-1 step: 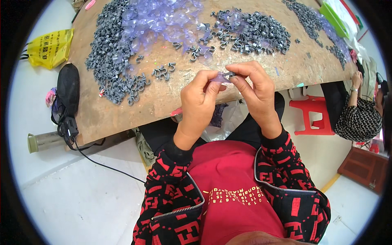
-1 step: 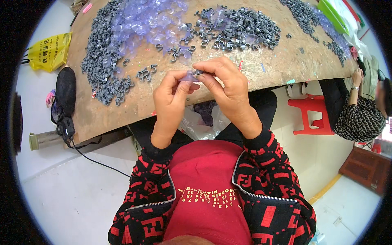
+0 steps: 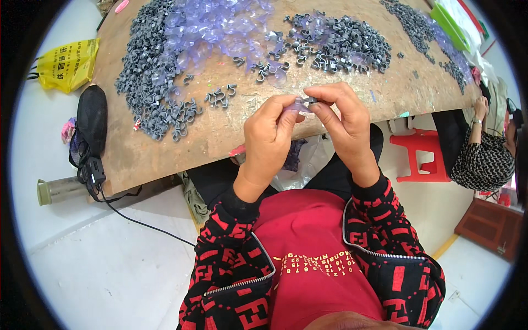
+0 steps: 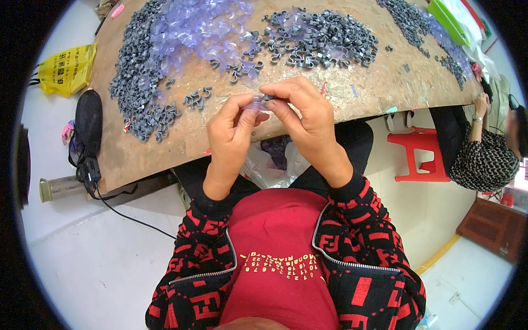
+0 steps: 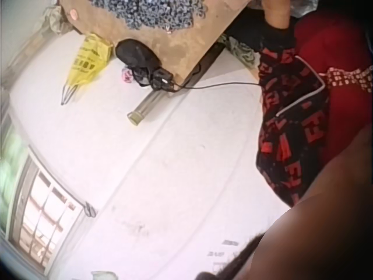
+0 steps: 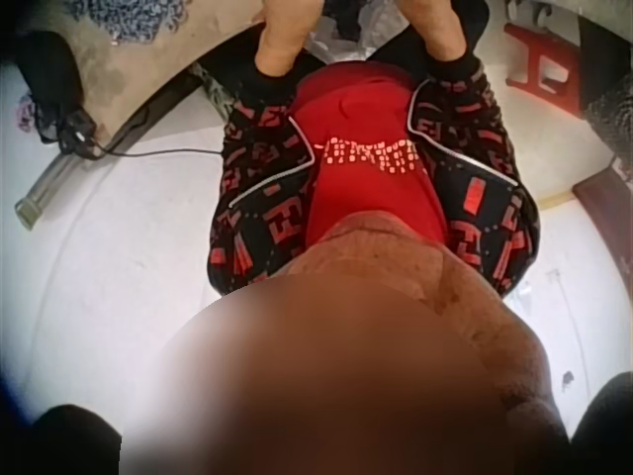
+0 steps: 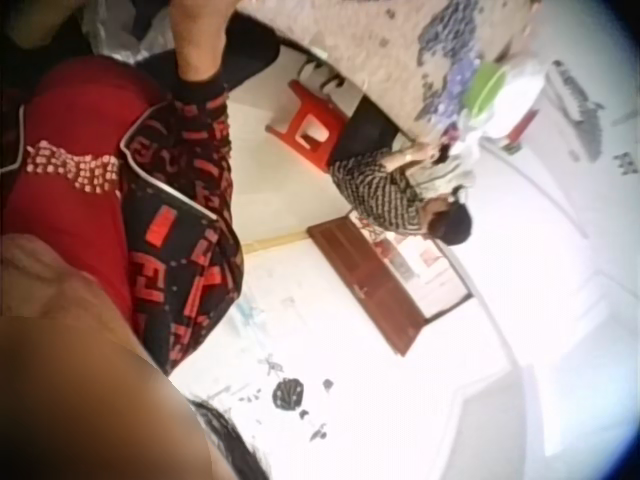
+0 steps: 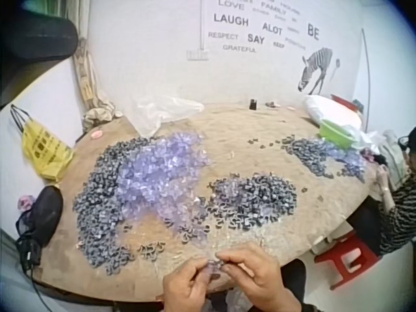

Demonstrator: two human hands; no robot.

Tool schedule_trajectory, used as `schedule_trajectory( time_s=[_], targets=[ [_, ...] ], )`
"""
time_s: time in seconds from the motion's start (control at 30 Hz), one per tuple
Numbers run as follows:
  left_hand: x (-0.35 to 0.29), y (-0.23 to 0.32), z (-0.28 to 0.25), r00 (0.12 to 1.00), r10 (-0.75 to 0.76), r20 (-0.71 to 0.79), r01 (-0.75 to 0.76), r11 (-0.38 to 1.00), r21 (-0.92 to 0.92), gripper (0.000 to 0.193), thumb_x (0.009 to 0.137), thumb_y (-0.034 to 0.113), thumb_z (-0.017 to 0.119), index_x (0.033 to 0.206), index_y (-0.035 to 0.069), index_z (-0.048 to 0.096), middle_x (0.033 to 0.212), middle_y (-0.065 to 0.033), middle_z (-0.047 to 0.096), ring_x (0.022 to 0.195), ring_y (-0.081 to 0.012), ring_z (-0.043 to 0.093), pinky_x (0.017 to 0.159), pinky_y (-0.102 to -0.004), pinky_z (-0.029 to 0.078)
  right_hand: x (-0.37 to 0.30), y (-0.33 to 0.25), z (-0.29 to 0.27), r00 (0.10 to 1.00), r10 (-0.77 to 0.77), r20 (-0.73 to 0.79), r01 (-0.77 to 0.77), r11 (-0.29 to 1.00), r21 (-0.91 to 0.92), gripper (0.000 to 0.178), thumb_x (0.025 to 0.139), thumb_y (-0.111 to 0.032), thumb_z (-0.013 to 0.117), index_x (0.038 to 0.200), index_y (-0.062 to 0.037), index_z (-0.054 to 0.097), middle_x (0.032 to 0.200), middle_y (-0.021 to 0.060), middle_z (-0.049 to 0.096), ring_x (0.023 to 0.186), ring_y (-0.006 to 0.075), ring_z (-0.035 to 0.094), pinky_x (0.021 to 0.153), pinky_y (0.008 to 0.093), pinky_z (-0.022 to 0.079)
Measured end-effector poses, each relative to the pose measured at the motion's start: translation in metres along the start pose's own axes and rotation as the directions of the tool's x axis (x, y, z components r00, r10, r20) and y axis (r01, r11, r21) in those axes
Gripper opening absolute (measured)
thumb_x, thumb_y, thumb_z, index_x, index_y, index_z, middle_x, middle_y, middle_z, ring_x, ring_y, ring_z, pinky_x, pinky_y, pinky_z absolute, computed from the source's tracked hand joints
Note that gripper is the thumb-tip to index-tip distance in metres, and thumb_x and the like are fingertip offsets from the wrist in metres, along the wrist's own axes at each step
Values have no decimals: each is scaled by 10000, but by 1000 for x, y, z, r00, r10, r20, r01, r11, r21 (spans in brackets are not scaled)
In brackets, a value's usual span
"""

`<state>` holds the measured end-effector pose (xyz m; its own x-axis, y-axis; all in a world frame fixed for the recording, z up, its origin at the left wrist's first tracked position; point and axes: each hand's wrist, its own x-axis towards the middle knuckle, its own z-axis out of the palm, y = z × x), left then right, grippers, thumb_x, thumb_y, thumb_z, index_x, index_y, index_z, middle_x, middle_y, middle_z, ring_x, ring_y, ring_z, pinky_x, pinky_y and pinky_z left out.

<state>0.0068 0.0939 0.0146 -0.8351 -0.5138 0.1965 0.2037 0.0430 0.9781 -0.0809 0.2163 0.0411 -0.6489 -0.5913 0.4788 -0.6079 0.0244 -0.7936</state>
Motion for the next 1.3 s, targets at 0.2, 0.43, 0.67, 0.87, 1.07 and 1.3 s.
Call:
schedule_trajectory(
  time_s=[0.2, 0.43, 0.67, 0.87, 1.07, 1.3],
  targets=[
    [-4, 0, -3, 994, 107, -37, -105, 993, 55, 151, 863, -29, 582, 1011, -35, 612, 850, -101, 659, 748, -150, 674, 632, -243, 519, 0, -9, -1, 999, -44, 8, 44, 998, -51, 220, 807, 19, 635, 1023, -21, 659, 945, 86, 619, 831, 165, 585, 730, 261, 465],
    [-7, 12, -6, 998, -66, 24, 68, 991, -117, 144, 913, 75, 577, 1031, -7, 590, 886, -83, 661, 725, -123, 639, 629, -218, 487, -3, -6, -2, 999, 47, -21, -44, 992, 118, 248, 814, 40, 621, 1058, 0, 637, 945, 57, 578, 845, 126, 534, 761, 234, 421],
    [-9, 12, -2, 991, -79, 106, 102, 966, -239, 169, 930, 127, 568, 1047, 8, 547, 880, -94, 658, 709, -120, 629, 616, -220, 491, -4, -15, -8, 998, 60, 13, -61, 987, 151, 239, 817, 34, 618, 1053, 3, 635, 954, 68, 597, 867, 136, 538, 779, 240, 420],
    [-8, 8, -1, 996, -29, 86, 46, 980, -195, 167, 937, 132, 559, 1050, 9, 549, 865, -82, 650, 701, -121, 625, 625, -224, 497, -3, -13, -6, 994, -106, -11, 105, 994, -36, 232, 794, 43, 643, 1018, -18, 643, 946, 95, 613, 849, 180, 586, 748, 258, 452],
    [-5, 4, -4, 986, 156, 64, -160, 985, 62, 124, 934, 74, 544, 1026, -8, 564, 836, -76, 639, 655, -92, 588, 599, -215, 479, -3, -6, -1, 992, -111, -53, 109, 993, -45, 240, 779, 54, 654, 1007, -18, 639, 910, 95, 611, 813, 189, 597, 717, 274, 468],
    [-3, 21, -21, 968, 90, 235, -101, 994, 37, 117, 933, 57, 534, 1024, -6, 570, 770, -53, 612, 595, -75, 533, 551, -206, 443, 8, -9, -14, 937, -338, 84, 346, 929, -132, 263, 754, 64, 675, 1004, -10, 634, 889, 113, 603, 765, 217, 589, 661, 289, 471]
  ],
)
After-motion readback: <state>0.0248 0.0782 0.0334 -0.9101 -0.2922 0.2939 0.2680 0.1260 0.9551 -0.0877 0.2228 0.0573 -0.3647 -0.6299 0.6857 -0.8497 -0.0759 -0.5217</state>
